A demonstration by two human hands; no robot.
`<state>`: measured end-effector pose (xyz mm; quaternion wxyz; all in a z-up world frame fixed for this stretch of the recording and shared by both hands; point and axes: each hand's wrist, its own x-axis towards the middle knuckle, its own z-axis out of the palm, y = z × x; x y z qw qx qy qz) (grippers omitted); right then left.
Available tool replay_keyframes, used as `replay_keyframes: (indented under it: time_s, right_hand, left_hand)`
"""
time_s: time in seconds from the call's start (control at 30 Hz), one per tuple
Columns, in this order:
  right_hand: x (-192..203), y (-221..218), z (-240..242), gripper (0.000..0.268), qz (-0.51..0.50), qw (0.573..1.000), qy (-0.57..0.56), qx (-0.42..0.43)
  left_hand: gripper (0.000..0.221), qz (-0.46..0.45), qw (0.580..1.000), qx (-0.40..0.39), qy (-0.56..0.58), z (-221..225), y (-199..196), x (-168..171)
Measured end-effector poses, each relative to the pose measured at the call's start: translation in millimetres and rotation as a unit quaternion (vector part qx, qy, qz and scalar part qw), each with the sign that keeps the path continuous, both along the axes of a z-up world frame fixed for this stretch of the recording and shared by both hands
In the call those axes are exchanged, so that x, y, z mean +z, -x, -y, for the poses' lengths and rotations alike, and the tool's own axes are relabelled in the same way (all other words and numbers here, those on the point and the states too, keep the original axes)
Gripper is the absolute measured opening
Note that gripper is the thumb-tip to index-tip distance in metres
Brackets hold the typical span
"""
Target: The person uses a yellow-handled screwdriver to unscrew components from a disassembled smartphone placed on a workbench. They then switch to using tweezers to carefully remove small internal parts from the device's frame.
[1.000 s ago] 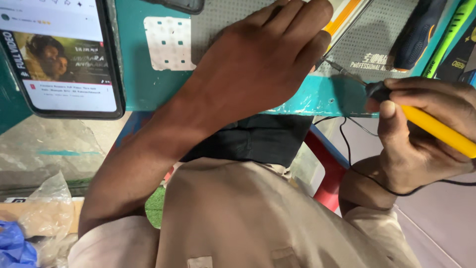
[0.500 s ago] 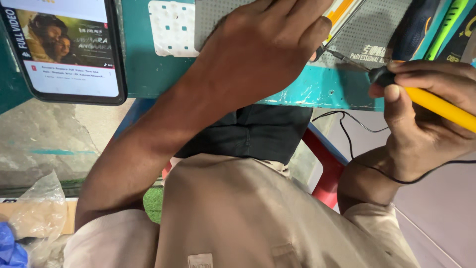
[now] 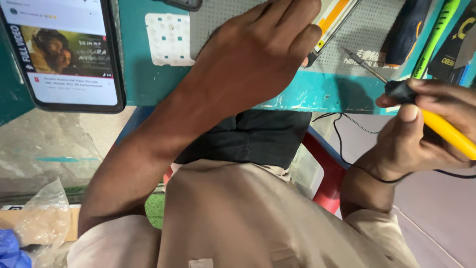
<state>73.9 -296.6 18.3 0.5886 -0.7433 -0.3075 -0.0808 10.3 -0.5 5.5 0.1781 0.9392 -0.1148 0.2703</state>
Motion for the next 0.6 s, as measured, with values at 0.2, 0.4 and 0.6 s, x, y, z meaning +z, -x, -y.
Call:
replay_keyframes:
  time_s: [0.2,0.4,0.6]
  right_hand:
    - [-33,-5,3,0.046,0.175,0.981,0.050,-0.065]
    - [-43,5,29,0.046,0.165,0.978,0.119,-0.049]
    - [-45,12,22,0.040,0.176,0.974,0.132,-0.044]
  left_hand:
    - [0.016,-0.011,0.999,-0.011,0.028,1,-2,2]
    - [0.014,-0.035,0.999,-0.021,0.032,3,-3,-4]
    - [0.015,-0.048,0.997,-0.042,0.051,1,3,-11]
